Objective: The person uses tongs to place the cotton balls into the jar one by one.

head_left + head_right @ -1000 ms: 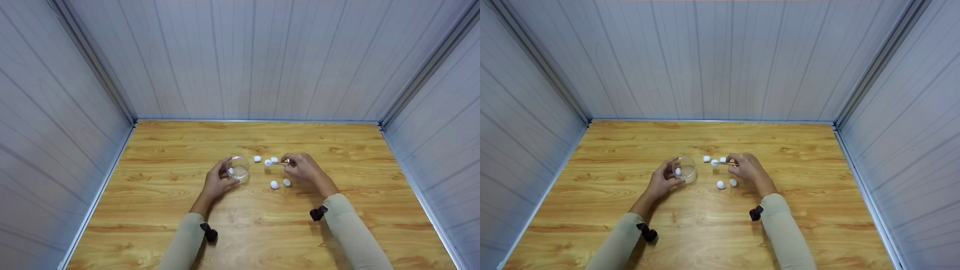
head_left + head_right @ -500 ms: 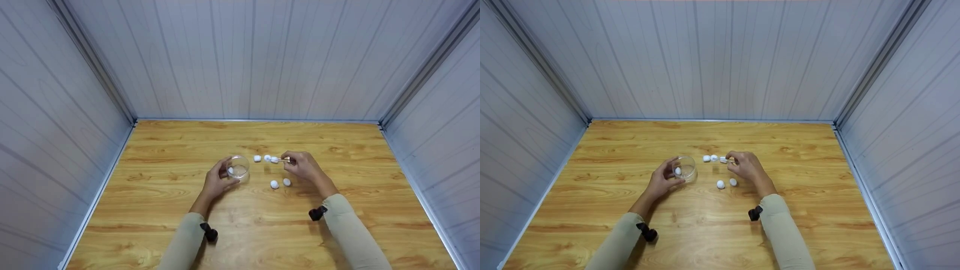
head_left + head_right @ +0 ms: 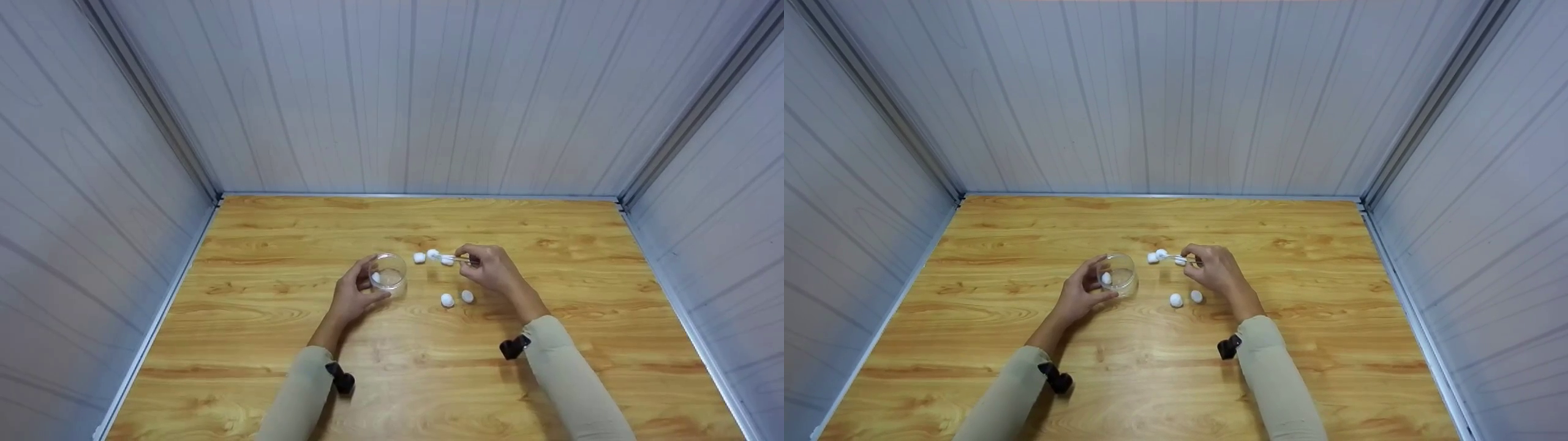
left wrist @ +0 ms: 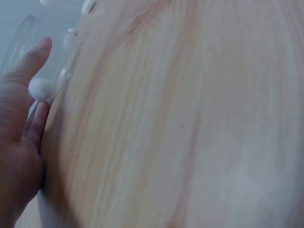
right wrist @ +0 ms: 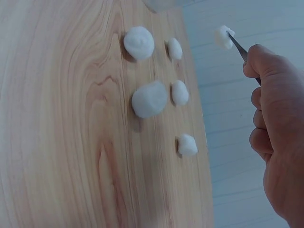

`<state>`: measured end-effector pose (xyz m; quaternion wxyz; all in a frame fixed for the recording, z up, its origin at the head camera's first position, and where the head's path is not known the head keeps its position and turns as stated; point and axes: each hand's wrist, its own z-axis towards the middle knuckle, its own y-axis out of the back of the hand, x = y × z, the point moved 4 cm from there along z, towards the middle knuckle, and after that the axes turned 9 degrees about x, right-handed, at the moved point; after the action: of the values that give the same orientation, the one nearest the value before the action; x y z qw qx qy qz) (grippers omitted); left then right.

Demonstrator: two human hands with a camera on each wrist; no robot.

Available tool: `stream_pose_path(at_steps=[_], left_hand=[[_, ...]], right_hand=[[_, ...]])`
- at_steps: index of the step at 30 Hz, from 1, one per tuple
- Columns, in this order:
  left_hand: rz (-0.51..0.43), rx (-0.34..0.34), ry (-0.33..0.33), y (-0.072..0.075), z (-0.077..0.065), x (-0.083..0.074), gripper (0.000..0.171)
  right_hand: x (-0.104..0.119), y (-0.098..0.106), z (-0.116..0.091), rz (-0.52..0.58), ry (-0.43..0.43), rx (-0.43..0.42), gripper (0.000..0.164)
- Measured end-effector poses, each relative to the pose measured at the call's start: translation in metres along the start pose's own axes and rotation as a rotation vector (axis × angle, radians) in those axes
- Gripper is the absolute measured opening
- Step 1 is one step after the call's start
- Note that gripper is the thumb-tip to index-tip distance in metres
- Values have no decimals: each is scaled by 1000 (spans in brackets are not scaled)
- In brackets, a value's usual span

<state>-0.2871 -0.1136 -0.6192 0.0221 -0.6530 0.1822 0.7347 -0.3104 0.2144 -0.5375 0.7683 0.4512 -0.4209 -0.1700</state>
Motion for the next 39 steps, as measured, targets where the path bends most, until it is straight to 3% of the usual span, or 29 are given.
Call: stream_pose_path(at_steps=[8, 39], left_hand=[[3, -4, -14, 0, 0, 1, 86], [7, -15, 7, 0, 1, 1, 86]], right_hand=[[4, -1, 3, 1, -29, 6, 22], [28, -10, 23, 47, 38, 2, 21]])
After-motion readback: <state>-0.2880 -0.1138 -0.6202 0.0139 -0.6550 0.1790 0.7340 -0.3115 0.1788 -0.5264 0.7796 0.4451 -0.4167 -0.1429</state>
